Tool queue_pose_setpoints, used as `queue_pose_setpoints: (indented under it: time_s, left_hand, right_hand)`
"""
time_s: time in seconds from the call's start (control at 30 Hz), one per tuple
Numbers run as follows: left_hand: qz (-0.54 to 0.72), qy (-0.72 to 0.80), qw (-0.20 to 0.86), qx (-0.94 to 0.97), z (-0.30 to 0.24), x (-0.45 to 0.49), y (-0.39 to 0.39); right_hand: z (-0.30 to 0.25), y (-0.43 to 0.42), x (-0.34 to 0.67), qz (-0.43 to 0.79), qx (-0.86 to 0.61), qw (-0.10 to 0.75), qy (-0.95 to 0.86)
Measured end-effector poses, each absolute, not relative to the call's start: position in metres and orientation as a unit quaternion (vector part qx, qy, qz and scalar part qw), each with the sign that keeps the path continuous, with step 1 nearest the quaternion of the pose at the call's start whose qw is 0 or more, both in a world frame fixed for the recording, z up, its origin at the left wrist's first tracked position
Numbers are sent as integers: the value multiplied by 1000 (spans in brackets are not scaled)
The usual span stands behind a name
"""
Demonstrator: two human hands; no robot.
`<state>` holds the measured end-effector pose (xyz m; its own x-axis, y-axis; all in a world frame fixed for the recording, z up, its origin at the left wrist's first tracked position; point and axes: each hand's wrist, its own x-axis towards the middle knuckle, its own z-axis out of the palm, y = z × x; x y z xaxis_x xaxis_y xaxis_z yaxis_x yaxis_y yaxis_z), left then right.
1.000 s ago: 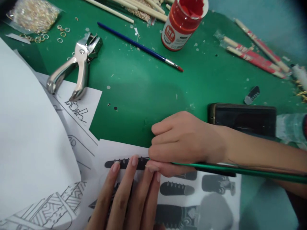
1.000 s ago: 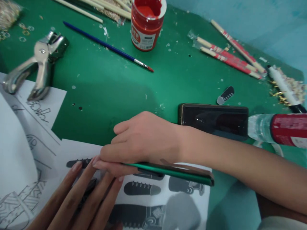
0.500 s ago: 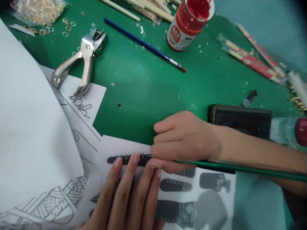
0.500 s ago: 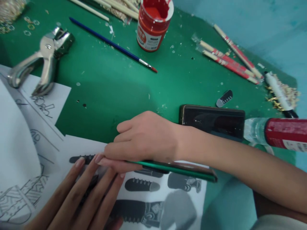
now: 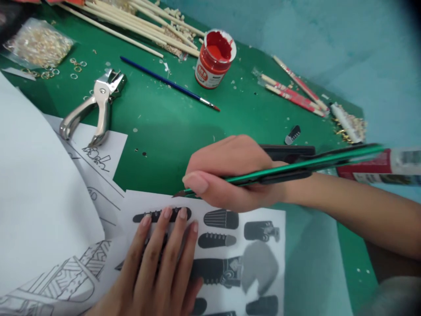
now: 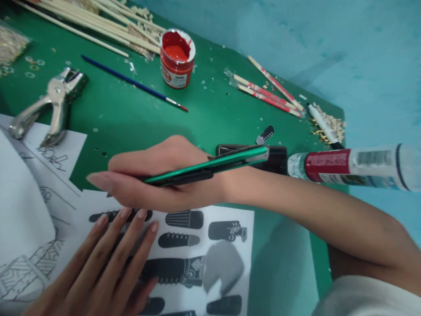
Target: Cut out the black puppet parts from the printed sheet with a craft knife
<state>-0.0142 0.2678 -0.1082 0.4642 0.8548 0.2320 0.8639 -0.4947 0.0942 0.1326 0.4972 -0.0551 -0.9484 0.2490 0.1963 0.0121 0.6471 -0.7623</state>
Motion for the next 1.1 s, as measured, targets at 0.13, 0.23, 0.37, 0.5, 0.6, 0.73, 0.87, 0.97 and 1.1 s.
queue_pose_setpoints:
  time_s: [0.13,0.23,0.37,0.5,0.6,0.73,0.87,0.97,1.1]
  left_hand:
    - [-121,-499,16,-858,-104,-14,270]
    - [-127,-500,17,-856,-103,-14,270]
    - [-136,-501,14,-855,-104,-14,269]
    - [-129,-504,20,-854,-105,-15,270]
    - [-125,-500,18,-857,-101,-16,270]
    - [-94,-512,-6,-854,-97,-15,271]
    - [-105,-495,15,-862,-100,-16,270]
    - [-89,-499,6,-862,-100,-17,269]
    - [-83,-502,1,-861,-98,-16,269]
  right_hand:
    - [-42,491,140,342,-126,172,-915]
    - [-49,473,156,297,-68,220,-927]
    - [-69,439,187,263,-43,241,-933]
    - [-86,421,207,269,-62,204,-939]
    - [-94,420,212,290,-65,186,-936]
    - [-97,422,214,312,-65,178,-931]
    - [-96,421,214,302,-62,177,-935]
    - [-95,421,214,300,-60,179,-935]
    - [-95,421,214,307,-62,181,-932]
